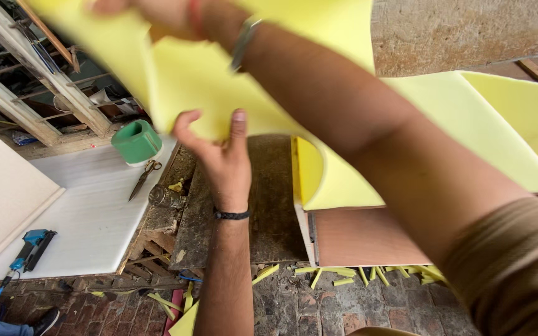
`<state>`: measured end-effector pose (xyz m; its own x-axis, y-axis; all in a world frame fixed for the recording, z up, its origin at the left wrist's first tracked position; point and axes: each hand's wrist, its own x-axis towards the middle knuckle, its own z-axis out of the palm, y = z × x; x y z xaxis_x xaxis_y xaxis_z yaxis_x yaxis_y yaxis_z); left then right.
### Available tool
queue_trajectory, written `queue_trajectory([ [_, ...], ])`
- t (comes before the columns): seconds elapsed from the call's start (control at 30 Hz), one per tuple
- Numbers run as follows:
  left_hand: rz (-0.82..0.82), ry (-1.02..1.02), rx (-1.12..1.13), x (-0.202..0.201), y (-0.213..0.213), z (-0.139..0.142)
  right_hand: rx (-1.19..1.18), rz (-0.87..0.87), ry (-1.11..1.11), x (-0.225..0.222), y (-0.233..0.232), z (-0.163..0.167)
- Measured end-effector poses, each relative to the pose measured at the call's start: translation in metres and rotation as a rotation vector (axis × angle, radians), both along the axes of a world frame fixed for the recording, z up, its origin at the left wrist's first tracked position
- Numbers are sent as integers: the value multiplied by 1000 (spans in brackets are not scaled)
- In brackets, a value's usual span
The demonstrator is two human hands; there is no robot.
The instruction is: The person applies a yellow foam sheet to a wooden box, presses it into place, sprays adhesive with a pneumatic spray gun, and trims the excess foam with a knife. The person repeats the process on another side of the box.
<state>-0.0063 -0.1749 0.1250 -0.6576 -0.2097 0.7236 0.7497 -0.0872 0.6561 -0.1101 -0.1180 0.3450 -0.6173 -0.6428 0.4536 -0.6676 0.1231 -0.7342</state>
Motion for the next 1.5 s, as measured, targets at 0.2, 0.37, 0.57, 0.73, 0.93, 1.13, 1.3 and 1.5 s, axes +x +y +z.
queue_trajectory([
  [0.2, 254, -262, 278, -35, -107, -52, 570, 273, 165, 7, -73, -78],
  [0.37, 440, -559, 287, -50, -168, -97, 424, -256, 70, 48, 73, -126],
  [0.57, 404, -489, 221, -50, -182, -161, 507, -710, -183, 85, 180, -226],
  [0.73, 400, -454, 266, -47, -184, -188, 500, -623, -260, 103, 168, -297],
  [0.93, 580, -491, 318, -17, -161, -169, 656, -590, 127, 112, 115, -324],
  [1.13, 1102, 57, -499, 35, -89, -98, 863, -555, 58, 85, 109, -307],
  [1.3, -405, -112, -1106, 13, 28, -58, 523, -505, 77, 85, 116, -319],
  [1.5, -444, -40, -1939, -111, 129, -45, 680, -510, 183, 79, 117, -327],
])
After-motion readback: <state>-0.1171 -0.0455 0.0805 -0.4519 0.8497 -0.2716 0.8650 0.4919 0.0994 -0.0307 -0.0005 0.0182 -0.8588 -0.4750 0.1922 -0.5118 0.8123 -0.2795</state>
